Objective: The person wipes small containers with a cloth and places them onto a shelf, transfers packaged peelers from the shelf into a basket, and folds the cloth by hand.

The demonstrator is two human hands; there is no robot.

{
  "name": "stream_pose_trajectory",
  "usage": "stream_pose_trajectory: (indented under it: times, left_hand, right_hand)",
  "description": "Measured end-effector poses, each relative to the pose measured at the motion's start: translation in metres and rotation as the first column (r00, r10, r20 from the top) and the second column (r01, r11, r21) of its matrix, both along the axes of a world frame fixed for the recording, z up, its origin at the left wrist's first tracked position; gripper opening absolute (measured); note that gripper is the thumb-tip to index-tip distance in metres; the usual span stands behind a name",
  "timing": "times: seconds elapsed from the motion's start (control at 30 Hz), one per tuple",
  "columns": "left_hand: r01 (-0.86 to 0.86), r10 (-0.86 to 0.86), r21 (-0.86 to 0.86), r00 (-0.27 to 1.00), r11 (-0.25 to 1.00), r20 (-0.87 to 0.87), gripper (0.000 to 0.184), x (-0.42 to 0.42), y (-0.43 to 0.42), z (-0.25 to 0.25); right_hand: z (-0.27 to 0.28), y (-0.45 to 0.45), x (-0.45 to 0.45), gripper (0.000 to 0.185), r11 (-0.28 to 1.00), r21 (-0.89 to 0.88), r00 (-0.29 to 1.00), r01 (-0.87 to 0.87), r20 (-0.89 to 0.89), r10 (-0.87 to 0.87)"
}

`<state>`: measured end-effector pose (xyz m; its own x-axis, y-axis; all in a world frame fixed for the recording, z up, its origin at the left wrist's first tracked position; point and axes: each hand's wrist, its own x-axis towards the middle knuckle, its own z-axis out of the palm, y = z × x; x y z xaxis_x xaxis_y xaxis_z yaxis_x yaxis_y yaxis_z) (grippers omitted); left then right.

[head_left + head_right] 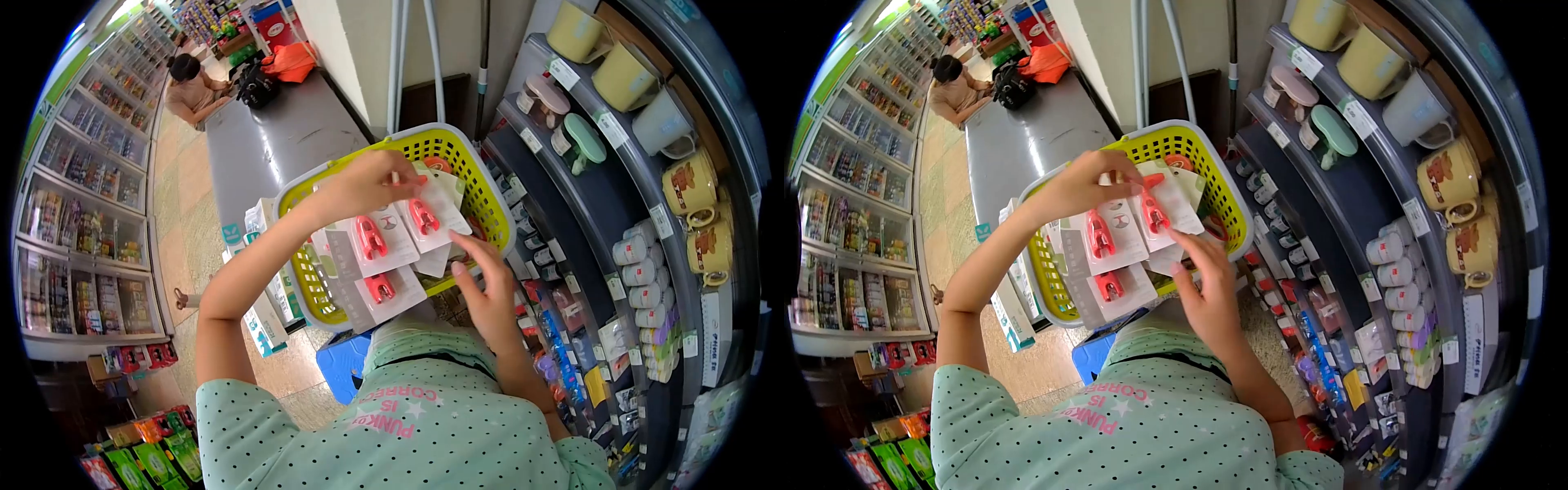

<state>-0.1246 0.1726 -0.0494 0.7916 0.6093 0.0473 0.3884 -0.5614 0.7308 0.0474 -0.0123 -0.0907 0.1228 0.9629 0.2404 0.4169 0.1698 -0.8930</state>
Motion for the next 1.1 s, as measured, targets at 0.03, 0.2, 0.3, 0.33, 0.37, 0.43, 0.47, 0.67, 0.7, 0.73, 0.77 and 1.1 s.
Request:
stream_pose_trajectory:
  times: [0.03,0.2,0.3,0.33,0.37,0.43,0.47,0.67,0.7,0.73,0.77,1.1]
  left_hand:
    - [0.075,-0.075,0.012,0.997,0.997,0.007,0.019,0.011,0.001,-0.003]
    - [0.375,-0.362,0.099,0.923,0.922,-0.129,0.017,0.08,0.005,-0.029]
    - [0.483,-0.454,0.053,0.851,0.874,-0.263,0.02,0.114,0.01,-0.066]
    - [0.511,-0.466,0.038,0.81,0.859,-0.356,0.02,0.122,0.011,-0.072]
    - [0.538,-0.473,0.022,0.759,0.843,-0.446,0.021,0.13,0.012,-0.077]
    - [0.614,-0.495,0.049,0.678,0.788,-0.543,0.025,0.141,0.017,-0.096]
    - [0.645,-0.517,0.011,0.623,0.764,-0.587,0.027,0.147,0.02,-0.109]
    - [0.808,-0.609,-0.147,0.295,0.57,-0.736,0.035,0.171,0.033,-0.162]
    - [0.755,-0.577,-0.178,0.303,0.631,-0.758,0.037,0.173,0.031,-0.162]
    - [0.749,-0.575,-0.194,0.287,0.633,-0.766,0.037,0.175,0.031,-0.162]
    - [0.754,-0.582,-0.209,0.267,0.623,-0.769,0.037,0.176,0.031,-0.161]
    - [0.8,-0.698,-0.31,0.18,0.513,-0.693,0.037,0.17,0.033,-0.131]
  right_hand:
    - [0.0,-0.001,0.006,0.034,0.999,-0.006,0.999,0.044,-0.029,-0.045]
    - [-0.006,-0.014,0.035,0.031,0.966,0.028,0.965,0.257,-0.065,-0.255]
    - [-0.006,-0.024,0.042,0.032,0.949,0.018,0.946,0.316,-0.088,-0.313]
    - [-0.005,-0.027,0.043,0.032,0.943,0.014,0.94,0.333,-0.089,-0.33]
    - [-0.005,-0.031,0.044,0.032,0.943,0.007,0.938,0.334,-0.096,-0.332]
    - [-0.004,-0.036,0.045,0.032,0.929,-0.012,0.923,0.371,-0.104,-0.37]
    - [-0.003,-0.038,0.047,0.031,0.922,-0.022,0.916,0.387,-0.108,-0.387]
    - [0.0,-0.047,0.057,0.032,0.893,-0.035,0.884,0.449,-0.126,-0.449]
    - [-0.001,-0.048,0.058,0.032,0.891,-0.034,0.883,0.453,-0.121,-0.454]
    - [0.0,-0.048,0.059,0.032,0.89,-0.037,0.882,0.454,-0.126,-0.455]
    - [0.003,-0.047,0.058,0.032,0.891,-0.04,0.881,0.453,-0.132,-0.454]
    - [0.001,-0.038,0.056,0.034,0.91,-0.048,0.901,0.411,-0.134,-0.413]
